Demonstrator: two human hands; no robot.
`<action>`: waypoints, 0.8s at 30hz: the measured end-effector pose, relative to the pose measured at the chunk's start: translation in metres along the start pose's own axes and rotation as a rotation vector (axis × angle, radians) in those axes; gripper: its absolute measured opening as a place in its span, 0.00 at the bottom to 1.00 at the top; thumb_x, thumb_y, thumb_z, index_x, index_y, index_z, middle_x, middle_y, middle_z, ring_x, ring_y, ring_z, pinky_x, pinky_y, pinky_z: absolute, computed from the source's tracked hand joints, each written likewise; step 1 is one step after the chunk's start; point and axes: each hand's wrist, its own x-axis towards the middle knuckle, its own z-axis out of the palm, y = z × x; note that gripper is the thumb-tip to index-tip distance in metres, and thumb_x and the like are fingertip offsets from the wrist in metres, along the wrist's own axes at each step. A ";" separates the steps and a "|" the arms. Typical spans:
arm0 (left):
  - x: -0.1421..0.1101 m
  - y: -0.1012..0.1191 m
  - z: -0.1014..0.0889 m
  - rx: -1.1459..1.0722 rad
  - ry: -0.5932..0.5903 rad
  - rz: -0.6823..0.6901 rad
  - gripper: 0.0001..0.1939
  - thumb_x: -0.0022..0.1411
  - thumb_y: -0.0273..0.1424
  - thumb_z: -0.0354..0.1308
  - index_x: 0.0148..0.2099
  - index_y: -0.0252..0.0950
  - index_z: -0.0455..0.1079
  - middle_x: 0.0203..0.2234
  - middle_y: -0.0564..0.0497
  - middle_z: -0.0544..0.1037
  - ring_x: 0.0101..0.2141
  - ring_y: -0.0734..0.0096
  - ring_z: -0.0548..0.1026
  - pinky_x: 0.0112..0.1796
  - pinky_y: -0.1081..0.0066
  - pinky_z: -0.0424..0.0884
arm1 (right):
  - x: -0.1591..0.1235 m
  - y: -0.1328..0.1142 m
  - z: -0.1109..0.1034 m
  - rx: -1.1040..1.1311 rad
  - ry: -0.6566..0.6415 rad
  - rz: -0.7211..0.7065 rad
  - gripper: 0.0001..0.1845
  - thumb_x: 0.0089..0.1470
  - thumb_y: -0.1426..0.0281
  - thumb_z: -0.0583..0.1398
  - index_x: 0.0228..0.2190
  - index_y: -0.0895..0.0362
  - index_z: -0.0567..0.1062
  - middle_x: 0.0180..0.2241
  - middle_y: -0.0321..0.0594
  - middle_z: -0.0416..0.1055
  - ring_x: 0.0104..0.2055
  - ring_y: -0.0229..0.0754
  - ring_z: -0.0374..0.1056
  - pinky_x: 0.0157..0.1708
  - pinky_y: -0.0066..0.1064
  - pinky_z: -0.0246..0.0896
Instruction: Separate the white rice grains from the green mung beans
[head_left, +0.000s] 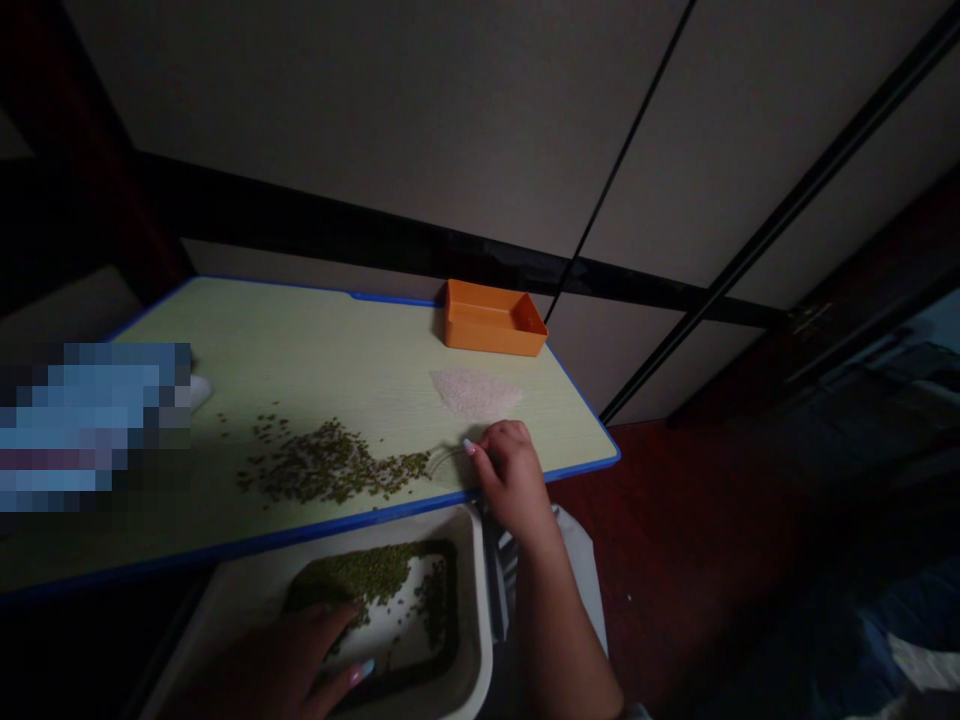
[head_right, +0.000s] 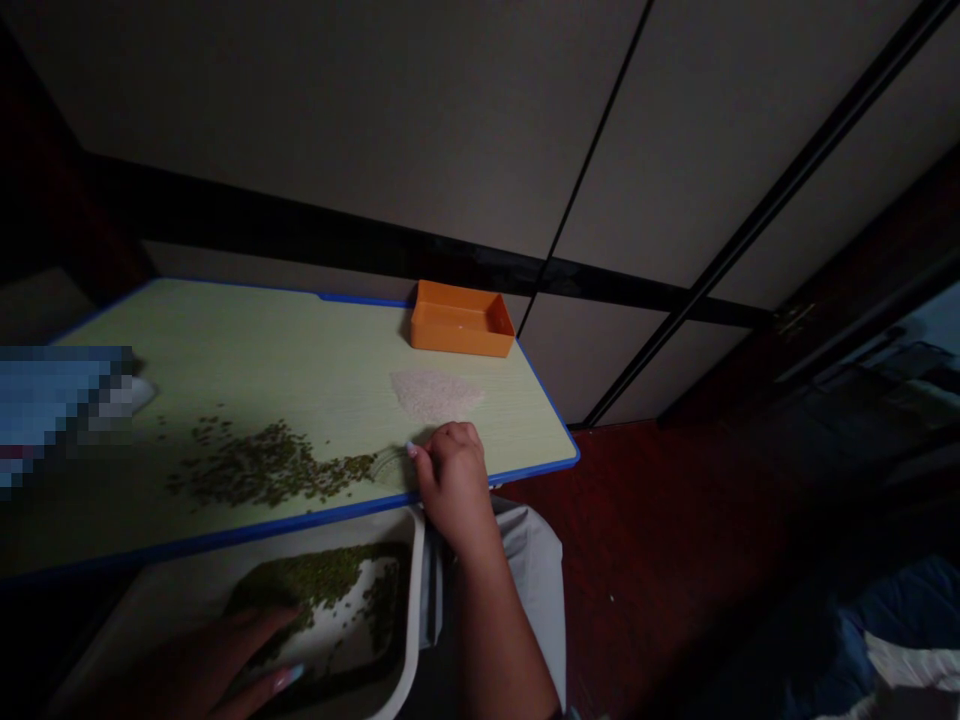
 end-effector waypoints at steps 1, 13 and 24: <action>0.001 0.000 0.000 -0.004 0.003 0.006 0.28 0.67 0.48 0.61 0.63 0.48 0.87 0.60 0.44 0.91 0.61 0.40 0.88 0.62 0.49 0.85 | 0.000 0.002 0.000 -0.004 0.012 0.006 0.16 0.68 0.73 0.67 0.29 0.50 0.71 0.35 0.42 0.76 0.45 0.51 0.70 0.48 0.40 0.64; 0.000 0.001 -0.005 0.044 -0.050 0.002 0.29 0.69 0.50 0.60 0.65 0.49 0.86 0.61 0.47 0.91 0.62 0.44 0.88 0.62 0.55 0.84 | -0.005 0.014 -0.004 0.087 0.142 0.011 0.15 0.70 0.70 0.62 0.29 0.49 0.70 0.33 0.40 0.74 0.42 0.51 0.68 0.46 0.40 0.63; 0.000 -0.005 0.005 -0.050 0.007 0.003 0.27 0.68 0.48 0.61 0.62 0.47 0.87 0.60 0.43 0.91 0.61 0.42 0.89 0.63 0.49 0.83 | -0.005 0.009 -0.002 0.086 0.098 0.017 0.17 0.69 0.72 0.64 0.28 0.49 0.69 0.32 0.39 0.74 0.42 0.50 0.69 0.46 0.39 0.64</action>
